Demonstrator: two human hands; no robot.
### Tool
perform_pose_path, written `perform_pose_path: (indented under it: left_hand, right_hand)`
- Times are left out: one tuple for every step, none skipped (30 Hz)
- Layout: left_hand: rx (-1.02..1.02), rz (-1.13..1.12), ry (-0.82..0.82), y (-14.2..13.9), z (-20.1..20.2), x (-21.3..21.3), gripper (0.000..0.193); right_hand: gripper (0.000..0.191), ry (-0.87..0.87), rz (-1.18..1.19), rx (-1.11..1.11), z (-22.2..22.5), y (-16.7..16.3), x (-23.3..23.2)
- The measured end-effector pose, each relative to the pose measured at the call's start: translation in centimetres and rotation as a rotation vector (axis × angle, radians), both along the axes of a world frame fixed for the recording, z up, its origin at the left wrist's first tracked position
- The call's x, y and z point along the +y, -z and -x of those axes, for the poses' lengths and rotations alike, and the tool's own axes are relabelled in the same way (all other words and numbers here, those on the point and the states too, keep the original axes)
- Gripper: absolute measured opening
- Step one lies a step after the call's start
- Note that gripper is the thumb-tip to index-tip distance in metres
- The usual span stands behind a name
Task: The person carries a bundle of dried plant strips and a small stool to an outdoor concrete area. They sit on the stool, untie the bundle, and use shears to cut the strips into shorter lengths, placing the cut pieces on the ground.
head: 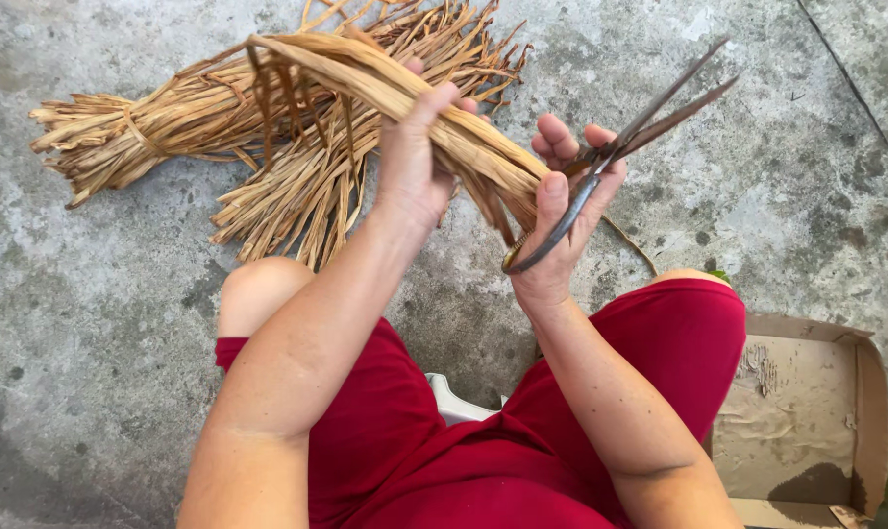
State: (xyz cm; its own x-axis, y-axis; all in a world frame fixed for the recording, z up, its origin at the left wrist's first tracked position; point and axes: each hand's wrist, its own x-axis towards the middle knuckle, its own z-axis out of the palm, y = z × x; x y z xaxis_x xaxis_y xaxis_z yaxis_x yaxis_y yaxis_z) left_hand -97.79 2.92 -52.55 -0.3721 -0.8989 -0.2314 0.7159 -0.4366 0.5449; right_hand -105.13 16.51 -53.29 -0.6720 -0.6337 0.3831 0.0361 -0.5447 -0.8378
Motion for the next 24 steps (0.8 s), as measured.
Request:
perform_pose_path:
  left_hand:
    - [-0.002, 0.0, 0.023, 0.2, 0.5, 0.6, 0.073]
    - [0.012, -0.013, 0.04, 0.3, 0.7, 0.7, 0.071]
    - [0.027, -0.024, 0.057, 0.2, 0.7, 0.6, 0.07]
    - [0.042, -0.035, 0.072, 0.2, 0.6, 0.3, 0.069]
    - [0.092, -0.034, 0.063, 0.0, 0.2, -0.2, 0.067]
    - [0.141, -0.033, 0.055, -0.3, -0.4, -0.9, 0.066]
    - [0.191, -0.031, 0.048, -0.5, -1.0, -1.7, 0.065]
    - [0.21, -0.03, 0.038, -0.8, -1.5, -2.3, 0.062]
    - [0.229, -0.029, 0.027, -1.0, -1.8, -2.8, 0.059]
    - [0.247, -0.03, 0.016, -1.1, -1.9, -3.0, 0.057]
    - [0.257, -0.015, 0.023, -1.1, -1.8, -2.8, 0.056]
    - [0.267, -0.001, 0.029, -1.0, -1.4, -2.4, 0.056]
    - [0.275, 0.01, 0.036, -0.8, -1.0, -1.8, 0.055]
    - [0.221, -0.014, 0.048, -0.6, -0.5, -0.9, 0.054]
    - [0.167, -0.036, 0.06, -0.4, 0.1, 0.2, 0.052]
    - [0.115, -0.055, 0.072, -0.3, 0.6, 0.8, 0.051]
    - [0.13, -0.069, 0.086, -0.3, 0.8, 1.0, 0.049]
    - [0.145, -0.082, 0.099, -0.4, 1.0, 1.1, 0.047]
    - [0.159, -0.096, 0.11, -0.6, 1.0, 1.0, 0.045]
    - [0.219, -0.104, 0.11, -0.8, 0.6, 0.5, 0.042]
    - [0.278, -0.112, 0.111, -1.1, 0.0, -0.4, 0.039]
    - [0.337, -0.12, 0.113, -1.3, -0.8, -1.1, 0.035]
    - [0.34, -0.099, 0.094, -1.5, -1.5, -1.7, 0.033]
    - [0.346, -0.076, 0.076, -1.6, -2.1, -2.2, 0.03]
  right_hand:
    - [0.058, -0.001, -0.015, 0.006, 0.0, -0.1, 0.1]
    - [0.058, -0.001, -0.027, 0.013, 0.1, -0.2, 0.0]
    - [0.059, -0.002, -0.036, 0.021, 0.2, -0.3, 0.0]
    - [0.06, -0.002, -0.014, 0.013, 0.4, -0.5, -0.1]
    - [0.061, -0.004, 0.007, 0.003, 0.7, -0.6, -0.1]
    - [0.062, 0.002, 0.018, 0.004, 0.9, -0.8, 0.0]
    - [0.063, 0.009, 0.029, 0.006, 1.0, -0.9, 0.0]
    - [0.065, 0.024, 0.034, 0.023, 1.2, -1.1, 0.0]
    - [0.066, 0.035, 0.038, 0.035, 1.1, -1.1, 0.0]
    - [0.067, 0.045, 0.043, 0.046, 1.1, -1.1, 0.0]
    - [0.068, 0.051, 0.044, 0.051, 0.7, -1.1, 0.0]
    - [0.069, 0.055, 0.05, 0.055, 0.3, -1.0, -0.1]
    - [0.069, 0.058, 0.057, 0.06, -0.1, -0.9, -0.2]
    - [0.069, 0.059, 0.068, 0.065, -0.4, -0.8, -0.3]
    - [0.07, 0.062, 0.062, 0.063, -0.4, -0.8, -0.3]
    - [0.07, 0.064, 0.057, 0.061, -0.5, -0.8, -0.3]
    - [0.071, 0.067, 0.037, 0.054, -0.3, -1.0, -0.2]
    - [0.07, 0.061, 0.045, 0.048, -0.1, -1.2, -0.2]
    - [0.069, 0.055, 0.053, 0.041, 0.2, -1.4, -0.2]
    - [0.066, 0.041, 0.088, 0.032, 0.6, -1.6, 0.0]
    - [0.062, 0.026, 0.078, 0.02, 1.0, -1.9, 0.2]
    - [0.058, 0.012, 0.068, 0.008, 1.4, -2.1, 0.5]
    - [0.054, -0.002, 0.013, -0.005, 1.8, -2.4, 1.1]
    - [0.05, -0.018, -0.04, -0.014, 2.1, -2.5, 1.5]
